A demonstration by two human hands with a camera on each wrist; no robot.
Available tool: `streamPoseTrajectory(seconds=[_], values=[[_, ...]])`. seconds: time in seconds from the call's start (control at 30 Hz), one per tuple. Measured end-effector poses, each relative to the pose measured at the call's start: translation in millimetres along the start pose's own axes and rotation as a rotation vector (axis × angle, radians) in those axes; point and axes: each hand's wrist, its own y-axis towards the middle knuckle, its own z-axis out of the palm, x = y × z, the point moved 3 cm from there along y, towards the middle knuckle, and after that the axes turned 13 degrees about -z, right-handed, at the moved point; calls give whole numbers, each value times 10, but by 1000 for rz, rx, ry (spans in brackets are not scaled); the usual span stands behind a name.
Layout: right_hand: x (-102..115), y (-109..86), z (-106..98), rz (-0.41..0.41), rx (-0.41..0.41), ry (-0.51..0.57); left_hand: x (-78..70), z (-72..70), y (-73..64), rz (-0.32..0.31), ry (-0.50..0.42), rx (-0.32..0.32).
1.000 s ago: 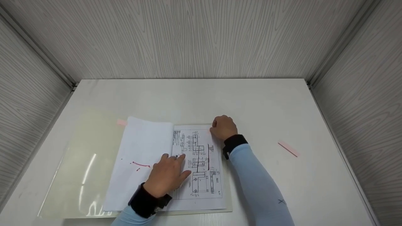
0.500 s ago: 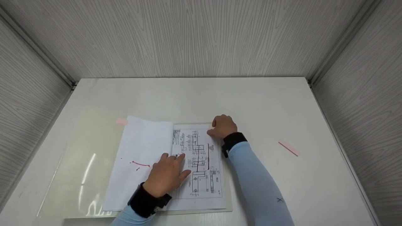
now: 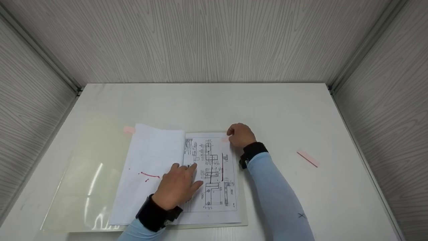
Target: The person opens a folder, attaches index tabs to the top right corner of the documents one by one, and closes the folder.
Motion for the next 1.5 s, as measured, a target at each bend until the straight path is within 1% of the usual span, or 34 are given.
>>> streamPoseTrajectory(seconds=[0.17, 0.3, 0.43, 0.5, 0.77, 0.9, 1.13, 1.23, 1.3, 1.37, 1.43, 1.5], values=[[43, 3, 19, 8, -41, -30, 1, 7, 2, 1, 8, 8], [111, 12, 43, 31, -71, -72, 3, 1, -1, 4, 14, 9], [155, 20, 61, 49, -81, -108, 3, -14, -8, 10, 9, 8], [148, 23, 67, 46, -71, -116, 2, -18, -9, 10, 4, 9], [29, 14, 77, 16, 6, -51, 2, -16, -12, 0, -2, 9], [-13, 14, 64, -5, 24, -23, 3, -13, -9, -3, 11, -7], [-115, 11, 27, 9, 60, 53, 5, -24, 7, -2, 18, -17], [-124, -19, 6, 6, 54, 79, 7, -28, 7, 5, 13, -29], [-66, -77, -18, 3, 20, 78, 8, -31, -4, 11, 11, -39], [51, -165, -38, -3, -38, 50, 8, -34, -18, 18, 14, -52], [219, -283, -34, 9, -92, 25, 2, -51, -32, 31, 16, -71], [400, -408, 10, 17, -109, -32, -8, -74, -42, 47, 23, -95]])
